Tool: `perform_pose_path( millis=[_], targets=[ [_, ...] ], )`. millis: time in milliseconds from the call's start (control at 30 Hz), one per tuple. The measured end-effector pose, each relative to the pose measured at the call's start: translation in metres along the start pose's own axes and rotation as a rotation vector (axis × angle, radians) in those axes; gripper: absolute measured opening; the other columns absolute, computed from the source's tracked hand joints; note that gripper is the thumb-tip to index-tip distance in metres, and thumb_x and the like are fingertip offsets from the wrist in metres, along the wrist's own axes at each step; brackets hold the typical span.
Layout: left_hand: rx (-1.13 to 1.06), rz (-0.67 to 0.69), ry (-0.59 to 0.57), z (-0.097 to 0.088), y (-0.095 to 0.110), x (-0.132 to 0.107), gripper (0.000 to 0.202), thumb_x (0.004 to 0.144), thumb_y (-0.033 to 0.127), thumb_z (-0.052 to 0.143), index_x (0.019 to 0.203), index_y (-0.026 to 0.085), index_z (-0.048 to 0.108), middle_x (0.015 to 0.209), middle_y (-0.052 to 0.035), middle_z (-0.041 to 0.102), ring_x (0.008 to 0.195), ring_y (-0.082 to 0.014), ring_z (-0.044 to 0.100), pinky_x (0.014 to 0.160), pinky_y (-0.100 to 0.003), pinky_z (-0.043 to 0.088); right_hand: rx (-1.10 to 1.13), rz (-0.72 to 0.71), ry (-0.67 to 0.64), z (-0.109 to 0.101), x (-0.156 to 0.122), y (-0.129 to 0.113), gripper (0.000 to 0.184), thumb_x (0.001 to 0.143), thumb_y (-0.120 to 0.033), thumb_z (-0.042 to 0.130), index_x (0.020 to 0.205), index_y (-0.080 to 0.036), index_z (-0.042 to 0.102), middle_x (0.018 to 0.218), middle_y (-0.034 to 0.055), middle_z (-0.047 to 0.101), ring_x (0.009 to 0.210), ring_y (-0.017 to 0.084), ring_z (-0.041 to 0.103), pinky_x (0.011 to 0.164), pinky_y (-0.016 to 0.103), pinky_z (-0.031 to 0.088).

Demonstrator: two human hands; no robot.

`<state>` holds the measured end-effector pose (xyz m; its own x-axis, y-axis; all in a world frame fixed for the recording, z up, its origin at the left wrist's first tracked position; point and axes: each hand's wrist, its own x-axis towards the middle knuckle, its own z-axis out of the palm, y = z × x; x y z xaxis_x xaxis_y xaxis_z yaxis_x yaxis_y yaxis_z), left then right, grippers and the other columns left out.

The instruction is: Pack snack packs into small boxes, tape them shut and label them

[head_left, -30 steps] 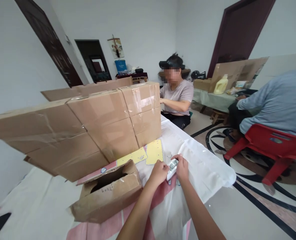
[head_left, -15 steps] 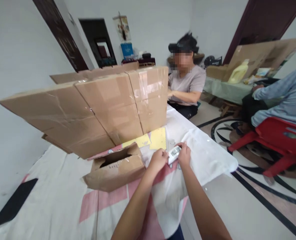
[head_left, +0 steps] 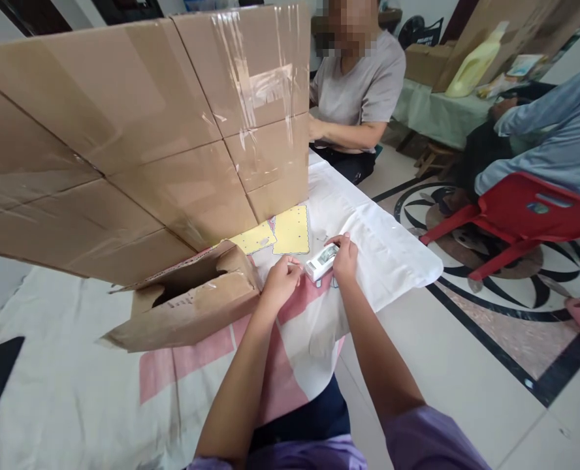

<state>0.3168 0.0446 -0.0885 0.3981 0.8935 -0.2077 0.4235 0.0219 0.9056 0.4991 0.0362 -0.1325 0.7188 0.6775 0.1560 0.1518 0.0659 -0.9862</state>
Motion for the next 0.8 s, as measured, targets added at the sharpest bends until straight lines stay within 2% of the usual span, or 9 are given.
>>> perform_pose_path(
  millis=[100, 233, 333, 567, 800],
  targets=[
    [0.016, -0.019, -0.029, 0.0, -0.003, 0.0, 0.016, 0.09, 0.029, 0.055, 0.103, 0.022, 0.062, 0.054, 0.0068, 0.057, 0.056, -0.0156, 0.055, 0.06, -0.027, 0.035, 0.001, -0.01, -0.007, 0.0, 0.0, 0.0, 0.07, 0.103, -0.061, 0.026, 0.065, -0.02, 0.068, 0.068, 0.0051, 0.068, 0.07, 0.019, 0.063, 0.07, 0.031, 0.044],
    [0.009, -0.007, -0.059, 0.002, -0.002, 0.0, 0.019, 0.09, 0.038, 0.058, 0.084, 0.022, 0.067, 0.053, 0.0042, 0.058, 0.056, -0.0158, 0.055, 0.062, -0.028, 0.036, -0.014, -0.023, -0.007, -0.001, -0.001, 0.0, 0.071, 0.104, -0.061, 0.024, 0.065, -0.02, 0.068, 0.068, 0.0048, 0.068, 0.07, 0.019, 0.063, 0.07, 0.032, 0.044],
    [-0.038, -0.001, -0.051, 0.004, -0.005, 0.001, 0.028, 0.088, 0.047, 0.061, 0.076, 0.022, 0.065, 0.051, 0.0041, 0.056, 0.054, -0.0148, 0.053, 0.061, -0.028, 0.035, -0.014, -0.024, -0.006, -0.001, -0.001, -0.001, 0.07, 0.104, -0.061, 0.025, 0.065, -0.02, 0.068, 0.068, 0.0045, 0.068, 0.069, 0.019, 0.062, 0.069, 0.032, 0.044],
    [-0.199, -0.014, -0.058, 0.014, -0.025, 0.007, 0.035, 0.085, 0.051, 0.061, 0.066, 0.021, 0.055, 0.052, 0.0046, 0.052, 0.053, -0.0119, 0.048, 0.058, -0.026, 0.033, -0.034, -0.009, -0.003, 0.0, 0.0, 0.0, 0.069, 0.103, -0.06, 0.025, 0.065, -0.021, 0.068, 0.067, 0.0049, 0.068, 0.069, 0.02, 0.063, 0.068, 0.032, 0.045],
    [-0.19, 0.013, -0.079, 0.017, -0.028, 0.012, 0.041, 0.082, 0.053, 0.062, 0.059, 0.021, 0.05, 0.05, 0.0046, 0.049, 0.051, -0.0111, 0.043, 0.059, -0.026, 0.032, -0.059, -0.035, -0.009, -0.002, -0.002, -0.001, 0.066, 0.102, -0.058, 0.027, 0.067, -0.02, 0.068, 0.068, 0.0051, 0.069, 0.071, 0.021, 0.063, 0.071, 0.032, 0.045]
  ],
)
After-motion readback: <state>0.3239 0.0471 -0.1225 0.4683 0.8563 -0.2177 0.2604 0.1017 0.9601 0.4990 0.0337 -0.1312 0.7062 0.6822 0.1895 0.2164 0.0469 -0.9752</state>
